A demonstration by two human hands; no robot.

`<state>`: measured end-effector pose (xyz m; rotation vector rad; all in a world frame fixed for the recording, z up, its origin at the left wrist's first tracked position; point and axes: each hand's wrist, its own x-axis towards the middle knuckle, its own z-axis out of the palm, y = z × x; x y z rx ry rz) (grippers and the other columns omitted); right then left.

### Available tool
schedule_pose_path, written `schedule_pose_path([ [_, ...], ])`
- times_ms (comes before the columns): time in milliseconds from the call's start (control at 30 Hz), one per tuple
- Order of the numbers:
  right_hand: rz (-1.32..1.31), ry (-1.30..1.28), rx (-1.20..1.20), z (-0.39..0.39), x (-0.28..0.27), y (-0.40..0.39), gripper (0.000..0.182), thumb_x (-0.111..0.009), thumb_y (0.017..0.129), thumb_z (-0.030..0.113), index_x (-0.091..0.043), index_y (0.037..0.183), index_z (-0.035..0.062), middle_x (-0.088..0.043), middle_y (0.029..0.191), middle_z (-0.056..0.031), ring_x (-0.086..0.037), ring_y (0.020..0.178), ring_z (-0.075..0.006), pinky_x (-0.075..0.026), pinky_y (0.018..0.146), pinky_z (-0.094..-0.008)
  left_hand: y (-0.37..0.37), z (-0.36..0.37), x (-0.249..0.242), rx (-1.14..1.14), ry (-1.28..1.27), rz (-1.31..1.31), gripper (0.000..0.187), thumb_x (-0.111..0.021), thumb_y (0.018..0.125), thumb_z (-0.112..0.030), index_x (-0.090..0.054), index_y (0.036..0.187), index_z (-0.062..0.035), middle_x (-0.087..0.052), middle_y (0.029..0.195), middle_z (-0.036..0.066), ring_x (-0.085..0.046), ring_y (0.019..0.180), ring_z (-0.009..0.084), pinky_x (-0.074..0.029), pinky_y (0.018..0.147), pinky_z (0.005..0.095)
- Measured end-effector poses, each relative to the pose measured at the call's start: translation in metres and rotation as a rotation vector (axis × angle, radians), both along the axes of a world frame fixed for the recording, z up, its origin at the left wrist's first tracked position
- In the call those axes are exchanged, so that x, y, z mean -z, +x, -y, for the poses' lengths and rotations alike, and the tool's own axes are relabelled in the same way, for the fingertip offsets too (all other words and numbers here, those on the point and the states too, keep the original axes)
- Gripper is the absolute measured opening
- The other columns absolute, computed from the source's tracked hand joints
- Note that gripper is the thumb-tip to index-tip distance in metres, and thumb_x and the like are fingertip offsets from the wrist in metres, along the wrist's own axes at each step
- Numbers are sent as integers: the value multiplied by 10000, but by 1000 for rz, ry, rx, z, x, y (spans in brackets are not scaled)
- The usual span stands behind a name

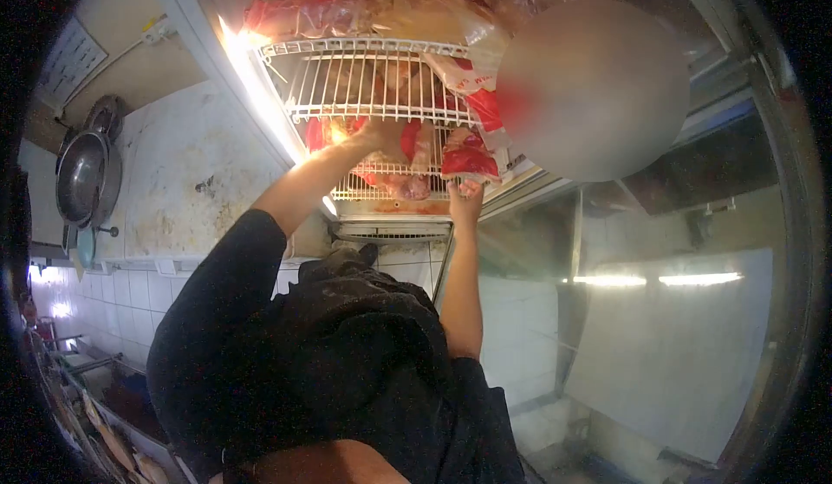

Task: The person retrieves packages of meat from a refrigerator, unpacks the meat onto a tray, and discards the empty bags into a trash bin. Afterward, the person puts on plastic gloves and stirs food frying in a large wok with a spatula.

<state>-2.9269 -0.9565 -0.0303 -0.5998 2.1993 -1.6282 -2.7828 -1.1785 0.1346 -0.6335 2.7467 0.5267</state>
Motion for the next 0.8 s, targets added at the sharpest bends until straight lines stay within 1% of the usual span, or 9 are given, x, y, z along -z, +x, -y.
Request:
schedule_pose_path([
  [67, 204, -55, -20, -12, -9, 37, 438, -768, 804, 188, -478, 1110, 69, -592, 1040, -83, -569, 748, -114, -471, 568, -248, -16, 32, 57, -23, 81, -58, 845, -815, 524, -534, -568, 1227, -137, -671, 1064, 150, -651, 977, 295, -534, 851, 387],
  [200, 283, -76, -228, -15, 10, 73, 502, -775, 802, 220, -479, 1173, 58, -596, 1080, -94, -592, 800, -123, -482, 592, -237, -24, 40, 75, -85, 60, -38, 823, -795, 515, -562, -605, 1187, -127, -684, 1009, 158, -662, 938, 283, -537, 811, 406],
  [267, 258, -53, -376, -16, -13, 89, 588, -783, 797, 247, -453, 1245, 59, -579, 1156, -113, -603, 876, -143, -495, 646, -250, 2, -2, -1, -105, -108, -5, 833, -773, 518, -580, -611, 1188, -113, -669, 1075, 172, -657, 996, 276, -530, 846, 413],
  [400, 384, -68, -533, -11, -43, 117, 737, -793, 782, 326, -405, 1342, 45, -512, 1284, -167, -558, 1091, -228, -487, 904, -362, 13, -23, -8, -28, -241, -190, 796, -749, 507, -635, -663, 1074, -84, -703, 880, 148, -696, 801, 301, -572, 691, 406],
  [433, 432, -69, -584, -6, -44, 119, 833, -796, 778, 324, -319, 1402, 45, -417, 1381, -206, -497, 1212, -289, -470, 954, -394, 17, -32, -25, -3, -181, -153, 810, -750, 493, -659, -660, 993, -29, -691, 843, 159, -683, 767, 317, -554, 697, 416],
  [533, 399, -177, -531, 13, -34, 128, 952, -797, 780, 312, -162, 1442, 59, -317, 1442, -239, -391, 1319, -344, -427, 1019, -426, 17, -31, 8, 31, -230, -507, 706, -769, 520, -621, -682, 900, -33, -692, 787, 148, -680, 717, 322, -551, 668, 400],
  [567, 536, -212, -570, 16, -52, 129, 1073, -806, 773, 283, 3, 1447, 75, -240, 1472, -260, -305, 1372, -375, -364, 1078, -457, 19, -36, -1, -9, -198, -458, 677, -774, 534, -603, -687, 890, -35, -694, 791, 150, -680, 730, 322, -549, 679, 399],
  [667, 480, -391, -442, 37, -39, 129, 1139, -821, 757, 257, 83, 1428, 85, -191, 1488, -266, -278, 1377, -400, -365, 1075, -467, 26, -44, -34, -107, -65, -451, 596, -784, 583, -546, -700, 891, -43, -699, 804, 155, -682, 760, 315, -543, 709, 391],
  [800, 57, -465, -634, 40, -69, 134, 716, -788, 783, 126, -363, 1349, 23, -472, 1312, -96, -495, 1211, -197, -425, 1019, -361, 48, -62, -57, -114, 258, -745, 568, -747, 679, -520, -702, 996, -51, -699, 881, 170, -691, 777, 295, -542, 734, 376],
])
